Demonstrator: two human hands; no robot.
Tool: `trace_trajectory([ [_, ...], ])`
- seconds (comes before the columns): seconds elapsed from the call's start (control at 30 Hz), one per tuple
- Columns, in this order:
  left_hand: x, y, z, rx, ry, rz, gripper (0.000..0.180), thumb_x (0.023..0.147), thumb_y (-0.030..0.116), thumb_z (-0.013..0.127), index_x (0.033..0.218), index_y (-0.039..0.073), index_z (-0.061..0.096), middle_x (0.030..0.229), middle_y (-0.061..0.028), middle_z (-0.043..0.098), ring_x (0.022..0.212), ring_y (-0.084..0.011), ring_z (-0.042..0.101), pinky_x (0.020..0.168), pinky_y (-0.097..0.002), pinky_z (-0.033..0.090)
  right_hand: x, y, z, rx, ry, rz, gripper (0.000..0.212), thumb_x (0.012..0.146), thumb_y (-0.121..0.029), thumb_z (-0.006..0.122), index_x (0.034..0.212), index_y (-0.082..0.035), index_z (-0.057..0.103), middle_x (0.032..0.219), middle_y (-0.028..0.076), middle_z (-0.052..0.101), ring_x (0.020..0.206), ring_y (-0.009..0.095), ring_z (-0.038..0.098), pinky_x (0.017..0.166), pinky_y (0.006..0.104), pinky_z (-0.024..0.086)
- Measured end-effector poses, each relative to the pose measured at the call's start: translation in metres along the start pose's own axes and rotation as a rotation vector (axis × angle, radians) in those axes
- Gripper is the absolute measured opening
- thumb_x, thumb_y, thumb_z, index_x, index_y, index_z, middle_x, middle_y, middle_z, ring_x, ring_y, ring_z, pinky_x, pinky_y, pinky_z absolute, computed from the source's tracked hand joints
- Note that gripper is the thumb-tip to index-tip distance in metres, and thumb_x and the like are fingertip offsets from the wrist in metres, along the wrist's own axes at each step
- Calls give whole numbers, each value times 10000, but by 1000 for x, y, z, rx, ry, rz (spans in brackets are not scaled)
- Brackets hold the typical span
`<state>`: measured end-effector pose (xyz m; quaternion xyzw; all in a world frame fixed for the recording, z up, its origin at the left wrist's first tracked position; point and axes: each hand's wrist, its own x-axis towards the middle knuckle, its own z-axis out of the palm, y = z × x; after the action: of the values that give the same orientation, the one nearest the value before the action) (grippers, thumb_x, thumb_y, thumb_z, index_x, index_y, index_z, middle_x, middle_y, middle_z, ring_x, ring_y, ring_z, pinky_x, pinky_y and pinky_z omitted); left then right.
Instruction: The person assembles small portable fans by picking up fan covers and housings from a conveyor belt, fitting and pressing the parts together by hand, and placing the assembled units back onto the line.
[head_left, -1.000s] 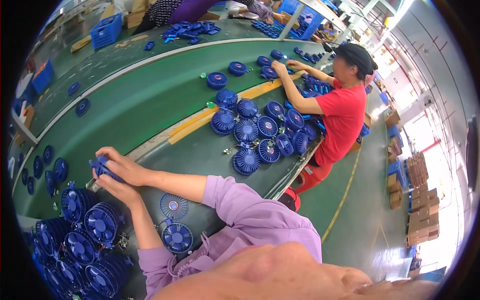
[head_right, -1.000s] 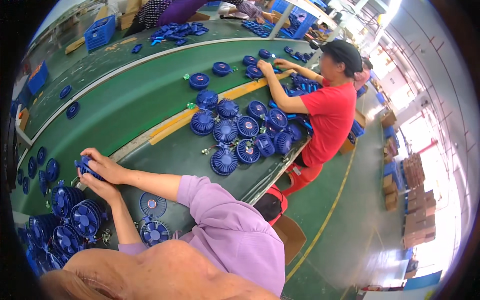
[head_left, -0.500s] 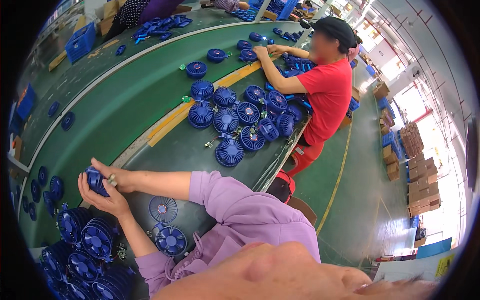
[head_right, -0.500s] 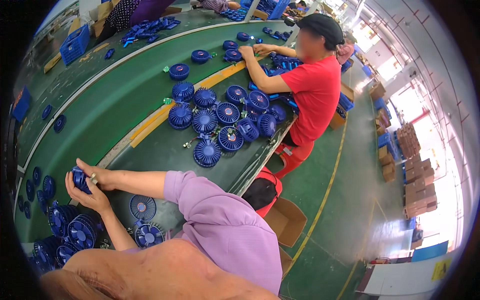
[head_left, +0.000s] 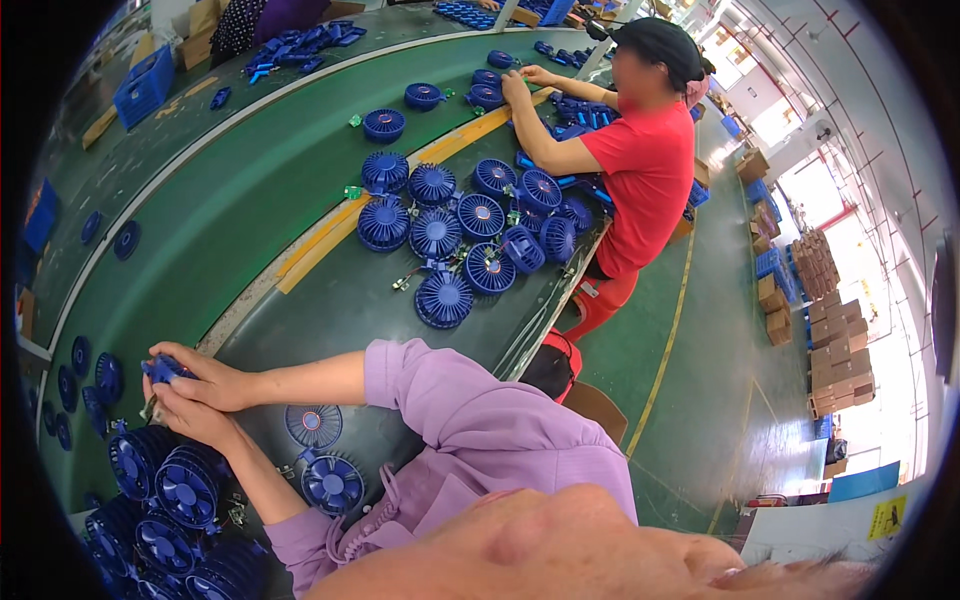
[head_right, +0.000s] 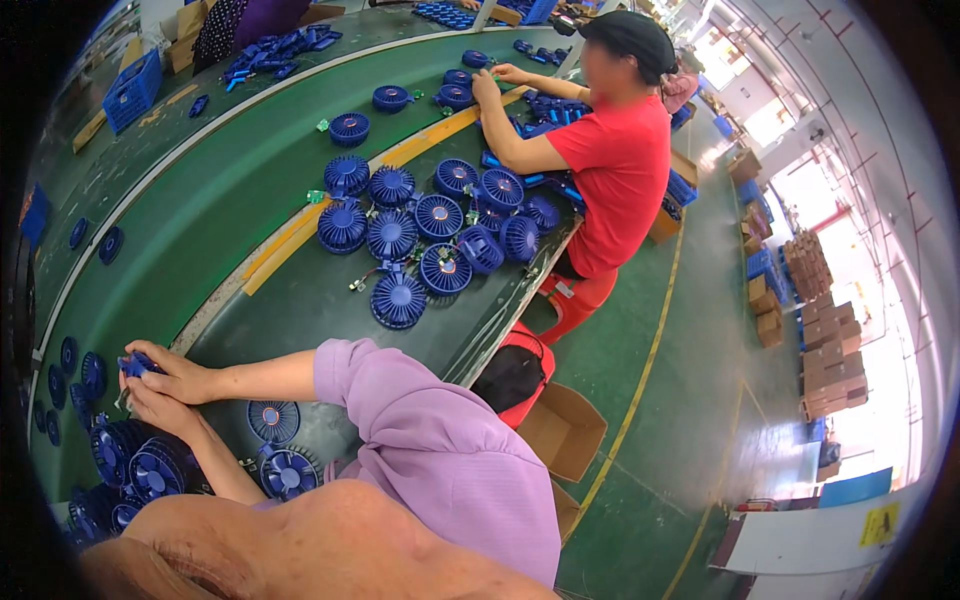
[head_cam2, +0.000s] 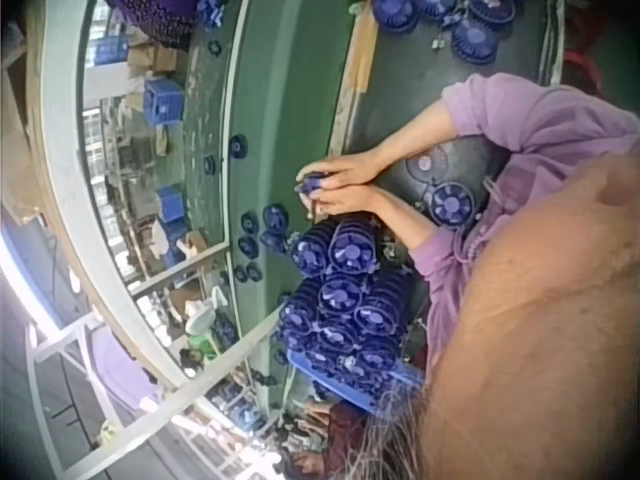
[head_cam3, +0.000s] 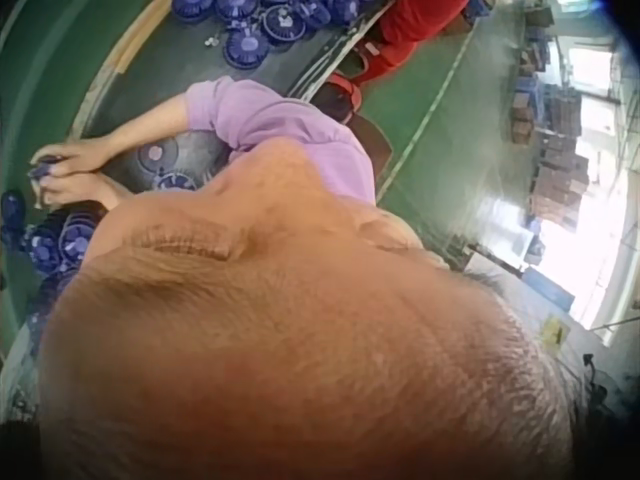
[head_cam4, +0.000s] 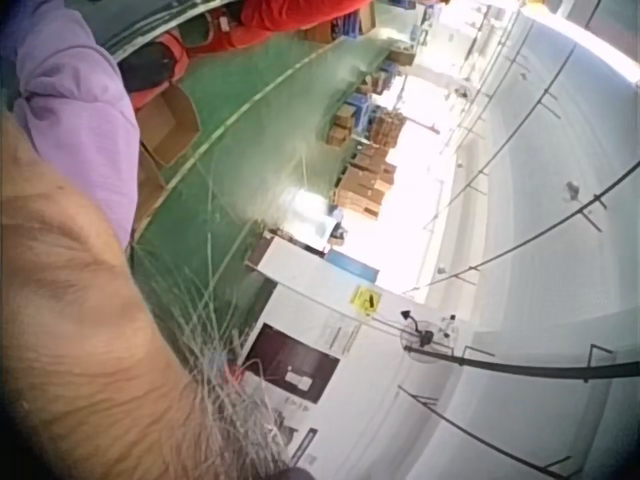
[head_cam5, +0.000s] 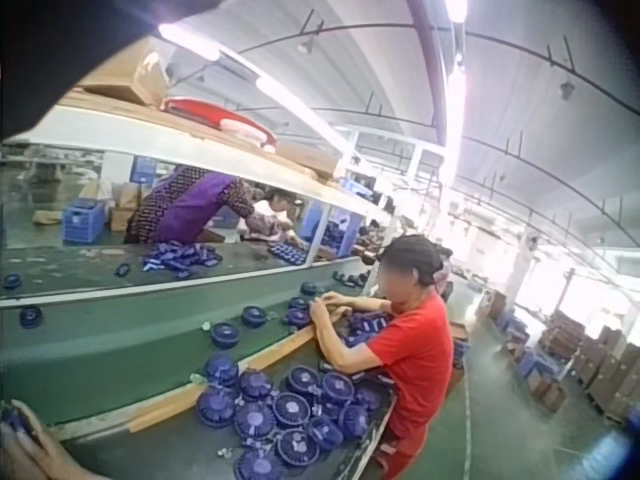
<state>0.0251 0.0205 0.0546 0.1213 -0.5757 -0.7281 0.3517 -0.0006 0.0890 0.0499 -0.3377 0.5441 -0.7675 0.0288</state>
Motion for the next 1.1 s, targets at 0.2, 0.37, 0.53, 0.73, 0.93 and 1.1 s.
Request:
trace_trajectory([
  [0.2,15,-31,-15,109,-53,145,439,1006,320,402,1236,-45,485,1213,-152,534,1080,-239,555,921,-357,460,6,4,-15,-237,-88,56,593,908,-369,510,1352,-18,336,1249,213,490,1184,319,481,1017,378,365],
  [0.37,14,-82,-20,429,-318,180,370,992,184,481,1300,-21,466,1312,-157,489,1206,-216,474,1021,-322,358,24,8,-84,-842,283,-14,670,647,-359,749,1197,-47,528,1146,203,543,1059,396,514,929,445,431],
  [0.53,-3,-81,-10,545,-428,184,194,917,116,562,1069,21,636,1181,-134,615,1100,-240,575,947,-328,435,12,3,-169,-1496,617,81,651,603,-393,779,1160,-118,585,1133,191,554,1142,379,480,929,567,373],
  [0.73,4,-62,-18,694,-350,194,160,886,153,576,987,66,665,1124,-122,648,1054,-280,611,907,-367,473,35,-104,-90,-234,140,-49,331,906,-131,572,1212,-5,589,1202,135,612,1125,205,583,904,327,497],
  [0.93,2,-79,-14,572,-326,279,170,838,148,615,982,75,667,1104,-135,644,1097,-306,572,960,-401,426,-2,-180,-52,417,-611,-329,813,836,-562,616,1403,-31,376,1326,384,384,1159,480,499,836,584,500],
  [1.1,0,-57,-19,714,-365,303,162,851,117,602,988,63,671,1130,-134,644,1096,-285,583,949,-376,435,-30,-204,-58,581,-342,-303,563,867,-467,601,1260,-94,449,1172,236,487,1011,391,521,791,520,466],
])
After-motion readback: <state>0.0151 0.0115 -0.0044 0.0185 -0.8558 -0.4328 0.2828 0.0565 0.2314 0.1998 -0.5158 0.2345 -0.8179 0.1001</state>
